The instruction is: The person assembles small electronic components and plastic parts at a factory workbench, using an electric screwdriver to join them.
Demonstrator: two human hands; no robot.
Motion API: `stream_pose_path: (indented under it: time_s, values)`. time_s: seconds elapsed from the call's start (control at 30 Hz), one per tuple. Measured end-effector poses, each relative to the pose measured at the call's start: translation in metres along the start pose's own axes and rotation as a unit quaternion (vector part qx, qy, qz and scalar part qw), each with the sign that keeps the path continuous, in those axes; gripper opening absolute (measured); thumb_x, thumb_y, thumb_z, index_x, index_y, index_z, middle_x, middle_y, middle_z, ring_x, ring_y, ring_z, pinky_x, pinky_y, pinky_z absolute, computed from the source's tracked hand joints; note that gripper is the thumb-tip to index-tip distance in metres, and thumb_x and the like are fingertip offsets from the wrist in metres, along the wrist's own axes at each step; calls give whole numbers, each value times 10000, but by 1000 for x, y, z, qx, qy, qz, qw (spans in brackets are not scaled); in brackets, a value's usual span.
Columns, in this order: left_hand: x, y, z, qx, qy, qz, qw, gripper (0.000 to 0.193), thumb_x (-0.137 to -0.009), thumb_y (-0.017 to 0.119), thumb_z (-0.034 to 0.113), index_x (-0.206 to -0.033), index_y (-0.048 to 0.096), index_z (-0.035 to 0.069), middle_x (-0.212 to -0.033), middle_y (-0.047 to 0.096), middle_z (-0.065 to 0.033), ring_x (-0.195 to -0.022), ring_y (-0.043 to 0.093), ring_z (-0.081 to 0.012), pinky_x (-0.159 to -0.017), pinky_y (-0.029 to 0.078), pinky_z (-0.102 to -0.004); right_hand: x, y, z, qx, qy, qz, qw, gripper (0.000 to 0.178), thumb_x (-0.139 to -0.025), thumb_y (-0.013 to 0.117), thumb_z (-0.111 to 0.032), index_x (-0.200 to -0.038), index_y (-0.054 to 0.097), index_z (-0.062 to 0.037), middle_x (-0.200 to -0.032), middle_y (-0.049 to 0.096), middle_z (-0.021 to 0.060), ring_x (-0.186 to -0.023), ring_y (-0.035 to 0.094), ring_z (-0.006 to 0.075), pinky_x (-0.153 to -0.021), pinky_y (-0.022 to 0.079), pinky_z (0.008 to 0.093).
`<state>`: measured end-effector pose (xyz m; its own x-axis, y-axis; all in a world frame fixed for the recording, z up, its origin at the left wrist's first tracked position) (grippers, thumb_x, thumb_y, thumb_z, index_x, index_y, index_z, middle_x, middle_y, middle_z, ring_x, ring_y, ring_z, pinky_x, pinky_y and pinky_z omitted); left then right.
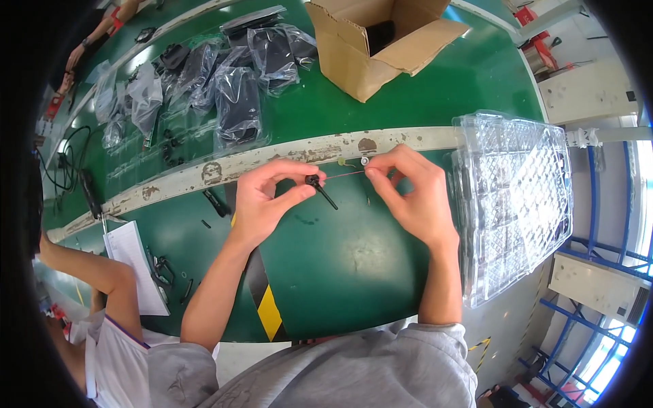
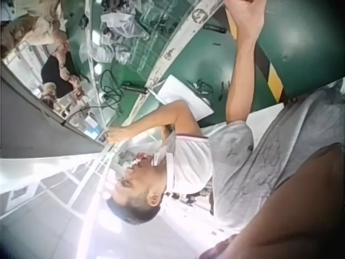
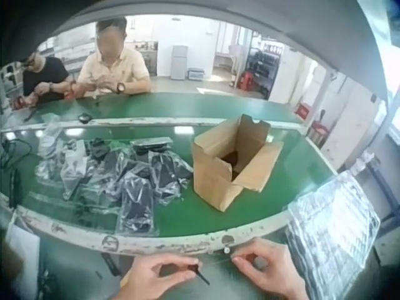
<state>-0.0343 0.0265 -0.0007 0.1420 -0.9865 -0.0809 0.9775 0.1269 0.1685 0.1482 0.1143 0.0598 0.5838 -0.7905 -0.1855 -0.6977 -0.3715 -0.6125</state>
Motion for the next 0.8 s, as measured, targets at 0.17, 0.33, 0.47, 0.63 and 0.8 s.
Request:
stream_pose_path:
  time_s: [0.17,0.33,0.47,0.63,0.8]
  values:
    - [-1,-2,1,1,5,2,1000,253,-837,769,4,-1086,733,17,-1074,746,-62,-879,668,-115,-861,505,-276,0,-4,2,56,14,-20,998,72,-847,714,12,-913,689,-3,-859,679,86,-751,644,192,-677,525,289]
    - [-1,-2,2,-2,22,-3,1000,260,-833,765,-9,-1089,728,13,-1075,744,-68,-894,668,-124,-868,508,-281,5,2,-2,40,-19,-72,996,95,-818,721,27,-907,699,2,-909,651,89,-745,642,197,-651,520,295]
    - [-1,-2,2,24,18,1,1000,275,-829,757,-33,-1099,720,6,-1078,742,-81,-910,667,-128,-879,513,-283,11,6,-8,20,-36,-130,991,104,-805,725,35,-901,706,-4,-916,637,82,-744,639,192,-637,514,297]
    - [-1,-6,-4,33,5,10,999,287,-834,744,-54,-1114,707,-2,-1077,739,-92,-929,668,-127,-891,517,-285,15,20,-14,-46,-11,-219,975,120,-787,725,52,-889,705,-9,-864,633,69,-743,625,191,-607,502,303]
    - [-4,-3,0,33,15,7,999,286,-833,746,-53,-1112,709,-1,-1076,740,-90,-933,669,-126,-889,517,-284,16,22,-17,-63,-18,-235,970,106,-794,721,51,-881,698,-5,-857,634,72,-732,624,193,-611,509,306]
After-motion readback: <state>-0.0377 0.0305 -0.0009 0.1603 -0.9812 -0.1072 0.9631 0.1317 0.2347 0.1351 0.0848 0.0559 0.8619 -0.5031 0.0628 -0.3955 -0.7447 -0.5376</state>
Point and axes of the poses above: each hand's wrist, its own x-axis away from the middle knuckle, its own y-axis out of the palm, z = x × y, the point moved 8 cm from there along -x, towards the middle knuckle
